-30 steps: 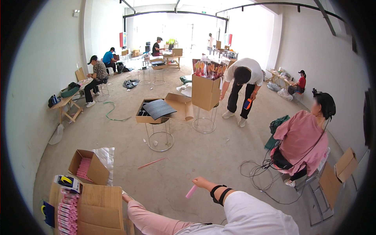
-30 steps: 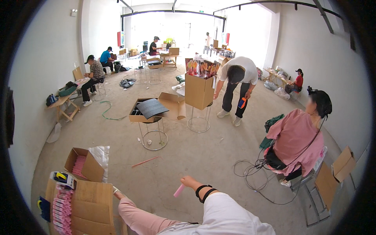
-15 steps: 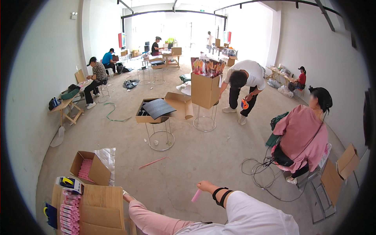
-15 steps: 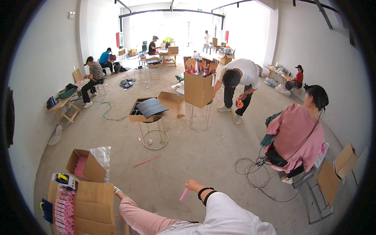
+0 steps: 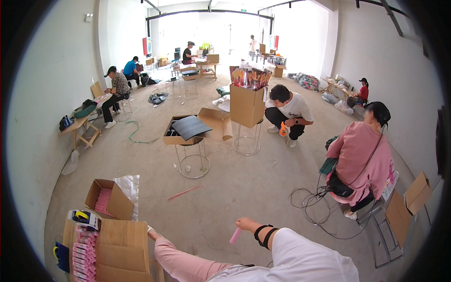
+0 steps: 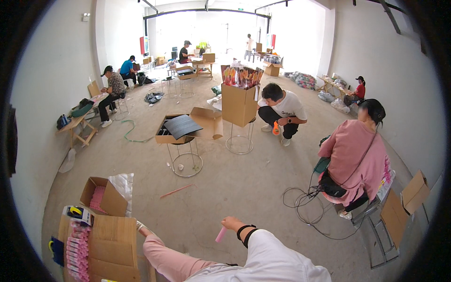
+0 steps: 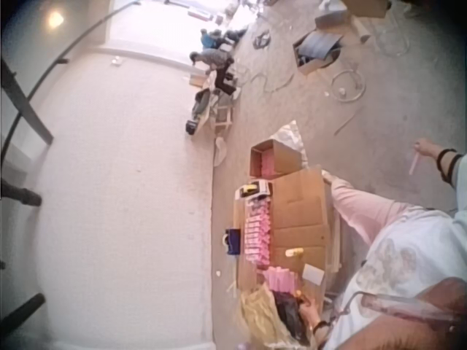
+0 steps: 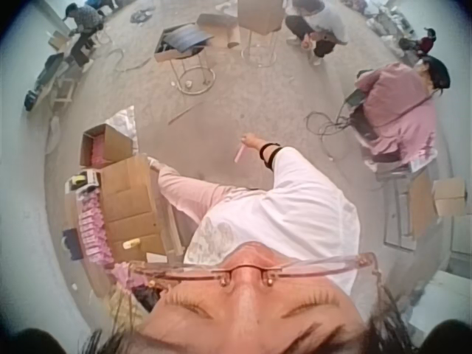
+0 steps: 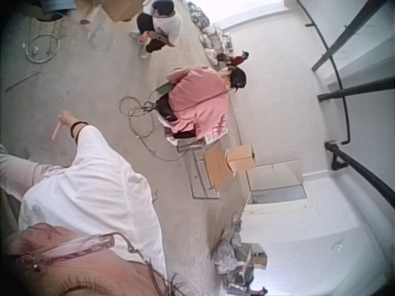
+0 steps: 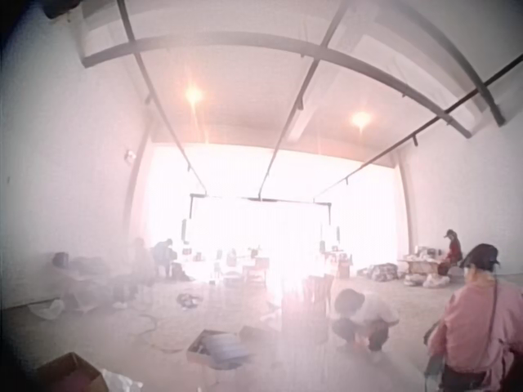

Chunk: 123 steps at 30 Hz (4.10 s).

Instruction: Applying labels to small pink plastic tubes using a glue stick.

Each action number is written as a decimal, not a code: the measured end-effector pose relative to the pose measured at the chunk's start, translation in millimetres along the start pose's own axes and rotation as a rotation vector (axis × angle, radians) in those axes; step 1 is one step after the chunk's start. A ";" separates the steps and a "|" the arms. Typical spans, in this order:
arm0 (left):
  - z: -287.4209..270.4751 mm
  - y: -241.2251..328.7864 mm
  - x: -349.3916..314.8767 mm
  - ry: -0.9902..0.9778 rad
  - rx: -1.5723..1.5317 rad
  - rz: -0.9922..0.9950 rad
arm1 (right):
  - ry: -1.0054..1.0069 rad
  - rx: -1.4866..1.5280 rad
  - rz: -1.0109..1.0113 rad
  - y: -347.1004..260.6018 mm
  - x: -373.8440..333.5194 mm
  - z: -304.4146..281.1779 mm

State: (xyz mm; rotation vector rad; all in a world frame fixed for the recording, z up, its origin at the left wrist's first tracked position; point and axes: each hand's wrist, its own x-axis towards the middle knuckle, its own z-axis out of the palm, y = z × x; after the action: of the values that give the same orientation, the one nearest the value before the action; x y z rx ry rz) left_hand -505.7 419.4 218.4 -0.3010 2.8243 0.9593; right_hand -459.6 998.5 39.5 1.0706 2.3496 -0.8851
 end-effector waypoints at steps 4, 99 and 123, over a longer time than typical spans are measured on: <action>-10.1 -31.4 -6.4 0.036 -0.015 -0.043 | 0.090 0.021 -0.114 12.6 14.4 13.2; 16.9 -191.2 -83.8 0.665 -0.875 -0.444 | -0.890 0.363 -0.773 -390.0 -258.5 298.0; 17.9 -208.9 -142.3 0.627 -0.972 -0.423 | -0.478 -0.539 -1.249 -414.0 -368.9 415.3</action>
State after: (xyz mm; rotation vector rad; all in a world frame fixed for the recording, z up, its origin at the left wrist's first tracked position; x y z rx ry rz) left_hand -317.6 288.5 110.4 -1.4277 2.2528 2.3341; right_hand -510.0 311.8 116.2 -0.8527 2.4105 -0.6295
